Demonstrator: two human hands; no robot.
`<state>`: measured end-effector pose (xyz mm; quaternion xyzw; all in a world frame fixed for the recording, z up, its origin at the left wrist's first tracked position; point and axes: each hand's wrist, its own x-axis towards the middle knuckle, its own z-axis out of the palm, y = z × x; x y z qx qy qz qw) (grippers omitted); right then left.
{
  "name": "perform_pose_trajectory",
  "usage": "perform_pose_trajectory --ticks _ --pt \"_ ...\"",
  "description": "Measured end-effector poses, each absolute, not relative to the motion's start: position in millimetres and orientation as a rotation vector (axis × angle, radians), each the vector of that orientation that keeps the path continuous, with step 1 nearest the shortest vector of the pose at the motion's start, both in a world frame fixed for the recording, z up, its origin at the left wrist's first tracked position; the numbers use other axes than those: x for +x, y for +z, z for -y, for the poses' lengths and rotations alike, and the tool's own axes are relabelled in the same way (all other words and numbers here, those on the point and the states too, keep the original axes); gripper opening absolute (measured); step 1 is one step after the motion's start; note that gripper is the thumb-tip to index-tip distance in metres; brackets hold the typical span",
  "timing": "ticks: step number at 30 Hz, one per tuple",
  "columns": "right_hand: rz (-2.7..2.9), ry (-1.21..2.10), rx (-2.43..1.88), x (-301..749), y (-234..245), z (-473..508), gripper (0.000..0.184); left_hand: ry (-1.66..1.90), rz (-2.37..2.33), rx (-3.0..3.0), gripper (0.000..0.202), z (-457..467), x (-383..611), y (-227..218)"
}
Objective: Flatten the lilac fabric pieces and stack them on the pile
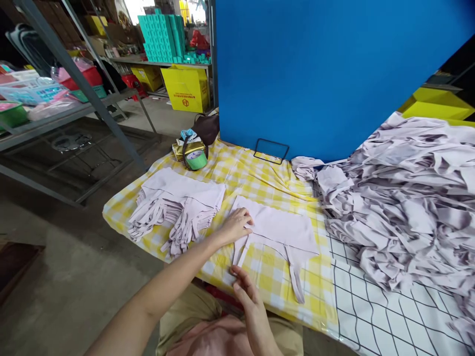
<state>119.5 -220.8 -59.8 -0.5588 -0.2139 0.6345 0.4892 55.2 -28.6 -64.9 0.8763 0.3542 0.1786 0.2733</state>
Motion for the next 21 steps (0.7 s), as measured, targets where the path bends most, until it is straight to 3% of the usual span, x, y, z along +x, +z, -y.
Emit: perform_pose_trajectory --ticks 11,14,18,21 --pt "0.292 1.688 -1.232 106 -69 237 0.055 0.398 -0.962 2.272 0.016 32 58 -64" --pt "0.341 1.679 -1.242 106 -65 241 0.050 0.388 -0.954 2.286 0.021 32 56 -66" --pt "0.699 1.361 -1.417 127 -65 249 0.037 0.335 -0.973 2.334 0.031 35 55 -64" --pt "1.022 0.783 -1.701 166 -71 258 0.031 0.280 -0.973 2.398 0.045 44 64 -62"
